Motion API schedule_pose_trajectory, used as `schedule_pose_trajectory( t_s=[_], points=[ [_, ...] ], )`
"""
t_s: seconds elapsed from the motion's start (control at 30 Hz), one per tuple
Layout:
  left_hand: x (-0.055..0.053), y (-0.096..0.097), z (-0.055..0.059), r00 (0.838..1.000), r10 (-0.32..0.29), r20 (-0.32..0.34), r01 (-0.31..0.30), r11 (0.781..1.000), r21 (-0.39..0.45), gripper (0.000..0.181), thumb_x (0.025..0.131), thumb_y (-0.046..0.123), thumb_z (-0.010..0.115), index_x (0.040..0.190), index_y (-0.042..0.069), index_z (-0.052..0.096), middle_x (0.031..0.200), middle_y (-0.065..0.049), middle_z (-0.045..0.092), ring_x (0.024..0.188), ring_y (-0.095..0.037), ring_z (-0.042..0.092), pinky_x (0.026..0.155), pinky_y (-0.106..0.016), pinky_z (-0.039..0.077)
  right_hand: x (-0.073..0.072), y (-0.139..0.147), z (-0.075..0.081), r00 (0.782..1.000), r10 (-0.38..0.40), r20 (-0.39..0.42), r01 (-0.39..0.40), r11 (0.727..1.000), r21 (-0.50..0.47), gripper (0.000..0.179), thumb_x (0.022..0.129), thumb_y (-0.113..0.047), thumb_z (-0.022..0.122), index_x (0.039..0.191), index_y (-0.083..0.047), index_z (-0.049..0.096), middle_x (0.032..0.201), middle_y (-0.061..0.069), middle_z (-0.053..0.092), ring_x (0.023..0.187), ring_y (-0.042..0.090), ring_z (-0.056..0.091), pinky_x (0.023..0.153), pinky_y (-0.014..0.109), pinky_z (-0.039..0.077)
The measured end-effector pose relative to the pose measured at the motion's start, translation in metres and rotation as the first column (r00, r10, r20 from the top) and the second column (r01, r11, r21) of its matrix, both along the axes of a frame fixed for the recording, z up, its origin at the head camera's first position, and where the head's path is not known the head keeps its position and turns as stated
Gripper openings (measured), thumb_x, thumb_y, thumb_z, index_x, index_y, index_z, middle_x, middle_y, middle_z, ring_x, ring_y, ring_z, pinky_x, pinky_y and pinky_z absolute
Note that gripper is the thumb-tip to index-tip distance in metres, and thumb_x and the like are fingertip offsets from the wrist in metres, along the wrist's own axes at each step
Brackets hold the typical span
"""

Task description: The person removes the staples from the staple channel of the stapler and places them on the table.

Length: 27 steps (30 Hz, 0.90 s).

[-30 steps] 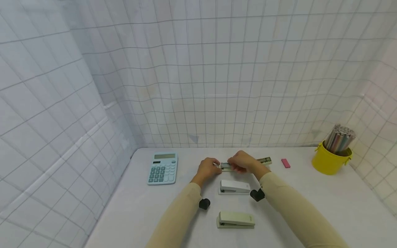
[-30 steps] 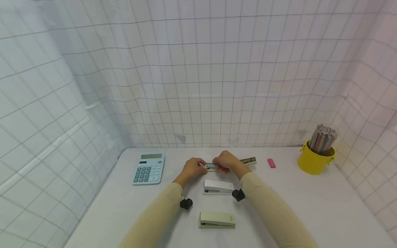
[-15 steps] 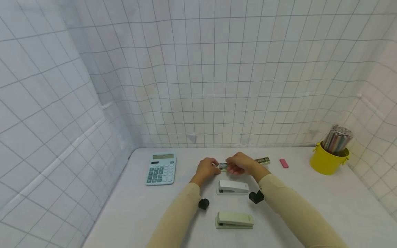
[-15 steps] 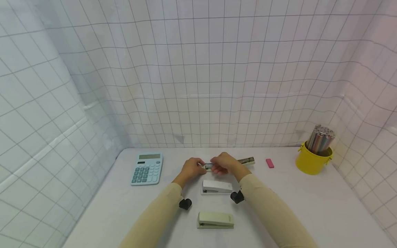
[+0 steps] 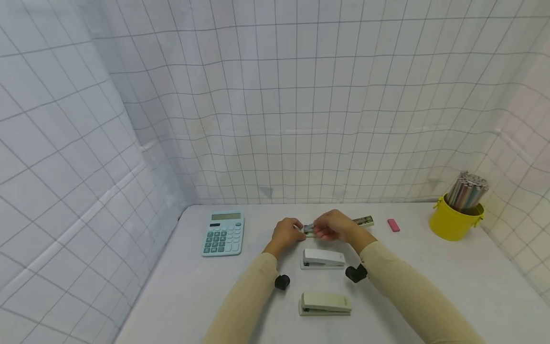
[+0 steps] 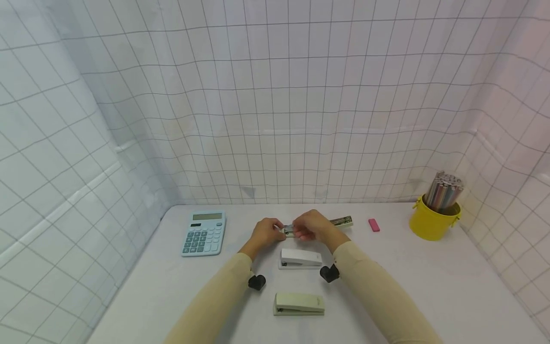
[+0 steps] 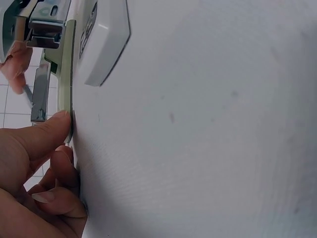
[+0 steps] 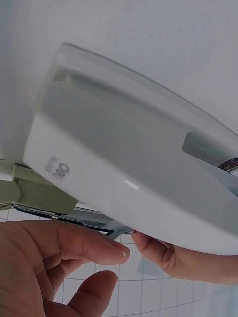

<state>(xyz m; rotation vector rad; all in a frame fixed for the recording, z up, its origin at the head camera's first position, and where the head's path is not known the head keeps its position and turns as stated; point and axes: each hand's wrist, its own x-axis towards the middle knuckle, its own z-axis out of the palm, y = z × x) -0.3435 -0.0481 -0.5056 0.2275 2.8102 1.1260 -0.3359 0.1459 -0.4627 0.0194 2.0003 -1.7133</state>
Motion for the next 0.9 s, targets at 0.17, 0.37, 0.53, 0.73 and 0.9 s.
schedule_pose_trajectory(
  t_s=[0.17, 0.37, 0.53, 0.73, 0.9],
  points=[
    [0.0, -0.001, -0.001, 1.0, 0.002, 0.012, -0.003, 1.0, 0.01, 0.028, 0.079, 0.015, 0.083, 0.105, 0.007, 0.075, 0.089, -0.004, 0.07, 0.078, -0.017, 0.059, 0.076, -0.035, 0.05, 0.0, -0.009, 0.0, 0.996, 0.009, -0.084, -0.006, 0.999, 0.031, 0.025, 0.097, -0.003, 0.058, 0.117, 0.012, 0.06, 0.075, 0.005, 0.062, 0.058, 0.008, 0.061, 0.054, 0.022, 0.052],
    [0.0, -0.003, -0.002, 1.0, -0.001, 0.0, 0.001, 0.999, 0.047, 0.028, 0.079, 0.013, 0.083, 0.105, 0.006, 0.076, 0.084, -0.004, 0.069, 0.075, -0.016, 0.057, 0.073, -0.033, 0.048, -0.002, -0.021, -0.002, 0.978, -0.043, -0.203, 0.071, 0.989, 0.133, 0.005, 0.09, 0.005, 0.067, 0.093, 0.003, 0.063, 0.079, 0.007, 0.063, 0.062, 0.014, 0.063, 0.058, 0.024, 0.053],
    [0.001, -0.003, -0.003, 1.0, -0.003, -0.004, 0.004, 0.997, 0.073, 0.03, 0.079, 0.012, 0.083, 0.107, 0.005, 0.076, 0.081, -0.003, 0.07, 0.072, -0.014, 0.057, 0.072, -0.032, 0.048, -0.004, -0.026, -0.004, 0.971, -0.067, -0.229, 0.11, 0.978, 0.178, 0.02, 0.089, 0.007, 0.067, 0.107, 0.008, 0.059, 0.087, 0.01, 0.063, 0.065, 0.016, 0.066, 0.06, 0.026, 0.056],
    [0.001, -0.003, -0.003, 1.0, 0.002, -0.008, -0.002, 0.998, 0.066, 0.028, 0.079, 0.012, 0.084, 0.106, 0.005, 0.077, 0.082, -0.003, 0.071, 0.072, -0.014, 0.057, 0.072, -0.032, 0.048, -0.005, -0.024, -0.005, 0.961, -0.011, -0.275, 0.083, 0.964, 0.253, 0.025, 0.089, 0.003, 0.069, 0.113, 0.01, 0.064, 0.096, 0.012, 0.065, 0.073, 0.015, 0.065, 0.065, 0.027, 0.057],
    [0.001, -0.002, -0.006, 1.0, 0.013, -0.023, -0.012, 0.999, 0.032, 0.029, 0.08, 0.013, 0.083, 0.107, 0.007, 0.077, 0.083, -0.003, 0.07, 0.073, -0.015, 0.058, 0.072, -0.033, 0.048, -0.005, -0.008, 0.001, 0.938, 0.044, -0.343, 0.059, 0.957, 0.285, 0.028, 0.09, -0.001, 0.068, 0.116, 0.009, 0.066, 0.096, 0.012, 0.067, 0.077, 0.017, 0.064, 0.067, 0.029, 0.055]
  ],
)
